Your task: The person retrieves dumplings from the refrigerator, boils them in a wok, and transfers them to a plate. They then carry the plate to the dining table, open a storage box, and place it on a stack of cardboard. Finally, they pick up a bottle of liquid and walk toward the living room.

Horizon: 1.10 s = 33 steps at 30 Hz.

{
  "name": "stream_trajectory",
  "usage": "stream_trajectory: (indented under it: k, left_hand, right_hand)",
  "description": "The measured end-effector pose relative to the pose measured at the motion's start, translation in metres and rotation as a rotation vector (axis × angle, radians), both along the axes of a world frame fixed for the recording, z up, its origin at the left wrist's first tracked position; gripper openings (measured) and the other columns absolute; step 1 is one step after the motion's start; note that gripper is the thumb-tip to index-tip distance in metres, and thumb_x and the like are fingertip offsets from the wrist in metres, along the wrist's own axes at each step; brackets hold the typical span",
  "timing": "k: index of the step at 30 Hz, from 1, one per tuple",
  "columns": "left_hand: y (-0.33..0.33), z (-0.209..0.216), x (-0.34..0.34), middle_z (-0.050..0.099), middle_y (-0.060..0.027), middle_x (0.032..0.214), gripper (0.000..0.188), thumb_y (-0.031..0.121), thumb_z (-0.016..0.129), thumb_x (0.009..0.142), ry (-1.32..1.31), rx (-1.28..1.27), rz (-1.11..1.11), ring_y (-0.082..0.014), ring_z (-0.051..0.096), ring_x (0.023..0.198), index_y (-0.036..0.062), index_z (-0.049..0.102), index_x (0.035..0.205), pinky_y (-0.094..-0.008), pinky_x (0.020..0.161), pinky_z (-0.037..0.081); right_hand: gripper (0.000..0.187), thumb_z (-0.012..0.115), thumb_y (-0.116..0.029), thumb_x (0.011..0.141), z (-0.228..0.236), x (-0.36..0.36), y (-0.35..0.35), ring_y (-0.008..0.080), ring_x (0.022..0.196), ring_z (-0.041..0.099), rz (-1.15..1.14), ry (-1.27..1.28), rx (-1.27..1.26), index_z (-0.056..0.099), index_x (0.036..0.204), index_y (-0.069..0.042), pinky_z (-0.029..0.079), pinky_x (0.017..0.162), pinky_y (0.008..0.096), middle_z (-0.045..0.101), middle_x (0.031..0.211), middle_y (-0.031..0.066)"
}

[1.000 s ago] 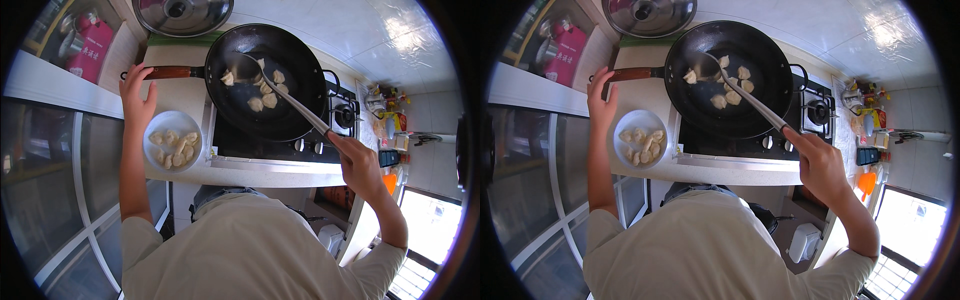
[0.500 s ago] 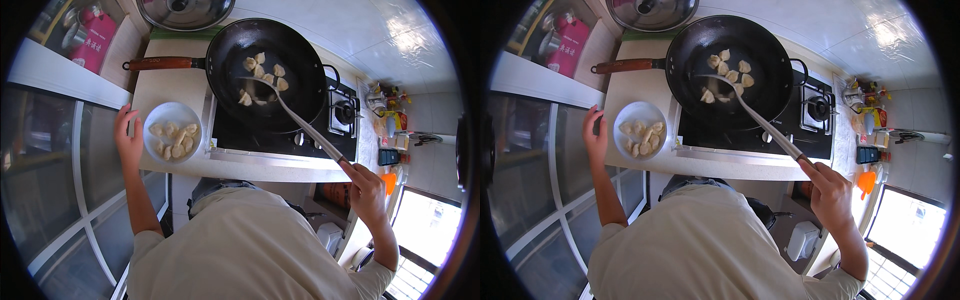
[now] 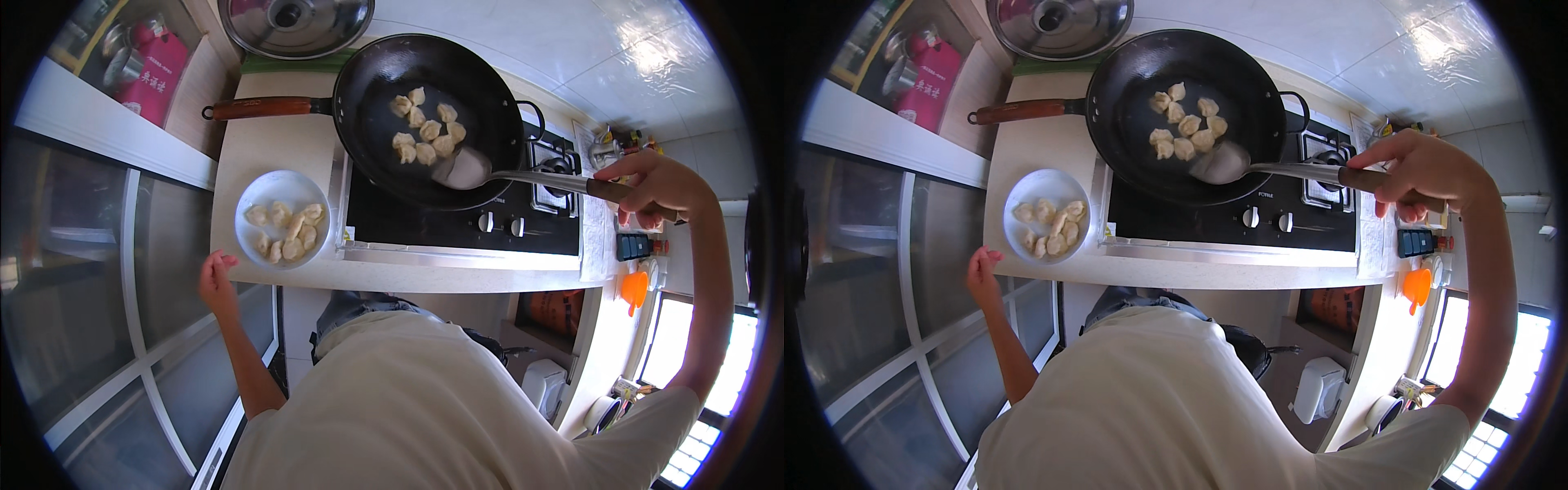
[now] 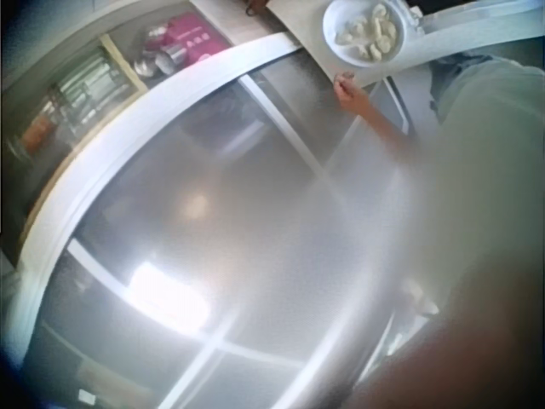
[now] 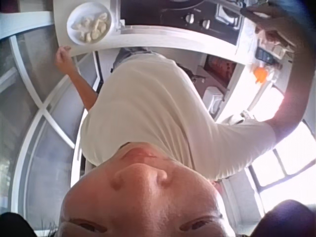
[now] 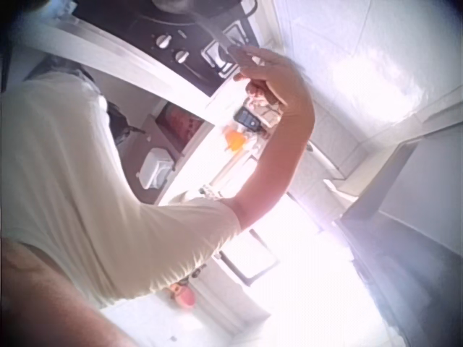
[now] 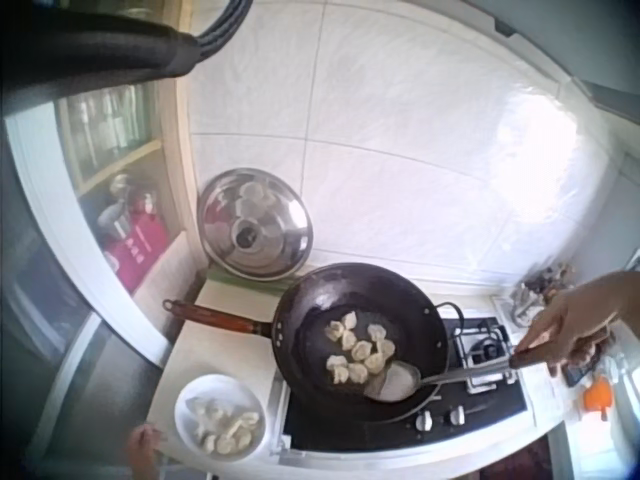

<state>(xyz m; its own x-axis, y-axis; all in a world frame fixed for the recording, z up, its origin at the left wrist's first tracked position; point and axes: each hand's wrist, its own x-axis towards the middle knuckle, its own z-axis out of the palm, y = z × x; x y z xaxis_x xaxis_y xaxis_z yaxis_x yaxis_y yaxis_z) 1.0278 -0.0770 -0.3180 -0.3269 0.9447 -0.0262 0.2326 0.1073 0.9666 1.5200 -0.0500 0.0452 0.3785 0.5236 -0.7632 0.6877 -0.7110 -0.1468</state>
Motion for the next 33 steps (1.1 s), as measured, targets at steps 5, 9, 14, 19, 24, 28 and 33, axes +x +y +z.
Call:
stream_trajectory:
  k: [5, 9, 14, 19, 24, 28, 33]
  left_hand:
    - [-0.033, -0.026, -0.01, 0.06, -0.0066, 0.085, 0.019, 0.008, 0.048, 0.087, -0.076, -0.163, -0.132, -0.0126, 0.056, 0.075, -0.0002, 0.056, 0.102, -0.0252, 0.073, 0.046]
    - [-0.05, -0.039, -0.015, 0.059, -0.0054, 0.086, 0.018, 0.005, 0.05, 0.085, -0.034, -0.415, -0.255, -0.0132, 0.056, 0.078, 0.0002, 0.056, 0.102, -0.0258, 0.073, 0.046]
    - [-0.055, -0.033, 0.001, 0.058, -0.0051, 0.086, 0.018, 0.004, 0.051, 0.084, -0.166, -0.459, -0.281, -0.013, 0.056, 0.08, 0.0005, 0.057, 0.1, -0.0259, 0.075, 0.047]
    - [-0.048, -0.026, 0.012, 0.058, -0.0051, 0.087, 0.018, 0.004, 0.051, 0.084, -0.199, -0.446, -0.337, -0.0124, 0.055, 0.081, 0.0008, 0.056, 0.101, -0.0261, 0.077, 0.047]
    - [-0.044, -0.035, 0.012, 0.058, -0.0046, 0.088, 0.021, 0.004, 0.051, 0.084, -0.205, -0.462, -0.339, -0.0123, 0.056, 0.081, 0.0025, 0.055, 0.104, -0.0253, 0.075, 0.047]
    - [-0.042, -0.031, 0.017, 0.058, -0.0051, 0.088, 0.023, 0.008, 0.052, 0.084, -0.199, -0.541, -0.301, -0.0138, 0.058, 0.079, 0.0037, 0.052, 0.106, -0.0258, 0.071, 0.047]
    - [-0.043, -0.026, 0.021, 0.058, -0.0069, 0.086, 0.015, 0.015, 0.054, 0.084, -0.313, -0.738, -0.163, -0.0161, 0.06, 0.077, 0.0057, 0.049, 0.094, -0.0271, 0.066, 0.047]
  right_hand:
    - [0.052, 0.064, 0.004, 0.065, -0.021, 0.005, -0.015, 0.0243, 0.063, 0.064, -0.201, 0.284, 0.001, 0.052, 0.114, -0.004, 0.056, 0.056, 0.0343, 0.061, 0.083, 0.0184]
    - [0.055, 0.061, 0.006, 0.071, -0.072, 0.004, -0.057, 0.0213, 0.06, 0.063, -0.242, 0.504, 0.13, 0.043, 0.122, -0.006, 0.055, 0.054, 0.0299, 0.061, 0.08, 0.0156]
    - [0.052, 0.06, 0.005, 0.075, -0.128, -0.023, -0.08, 0.0117, 0.047, 0.054, -0.324, 0.566, 0.322, 0.042, 0.123, -0.006, 0.041, 0.04, 0.0222, 0.058, 0.069, 0.0093]
    - [0.049, 0.058, 0.004, 0.076, -0.143, -0.03, -0.062, 0.0094, 0.049, 0.053, -0.303, 0.544, 0.419, 0.044, 0.122, -0.004, 0.039, 0.041, 0.0208, 0.058, 0.068, 0.0074]
    - [0.052, 0.057, 0.004, 0.075, -0.124, -0.022, -0.022, 0.0102, 0.047, 0.053, -0.269, 0.471, 0.417, 0.042, 0.124, -0.001, 0.039, 0.038, 0.0211, 0.06, 0.072, 0.0108]
    - [0.052, 0.059, 0.004, 0.073, -0.103, -0.018, 0.004, 0.011, 0.046, 0.052, -0.335, 0.466, 0.436, 0.043, 0.123, 0.001, 0.04, 0.038, 0.0207, 0.061, 0.071, 0.0131]
    - [0.049, 0.058, 0.004, 0.074, -0.069, -0.015, 0.043, 0.0097, 0.044, 0.049, -0.331, 0.426, 0.384, 0.044, 0.121, 0.001, 0.038, 0.036, 0.0177, 0.061, 0.07, 0.0146]
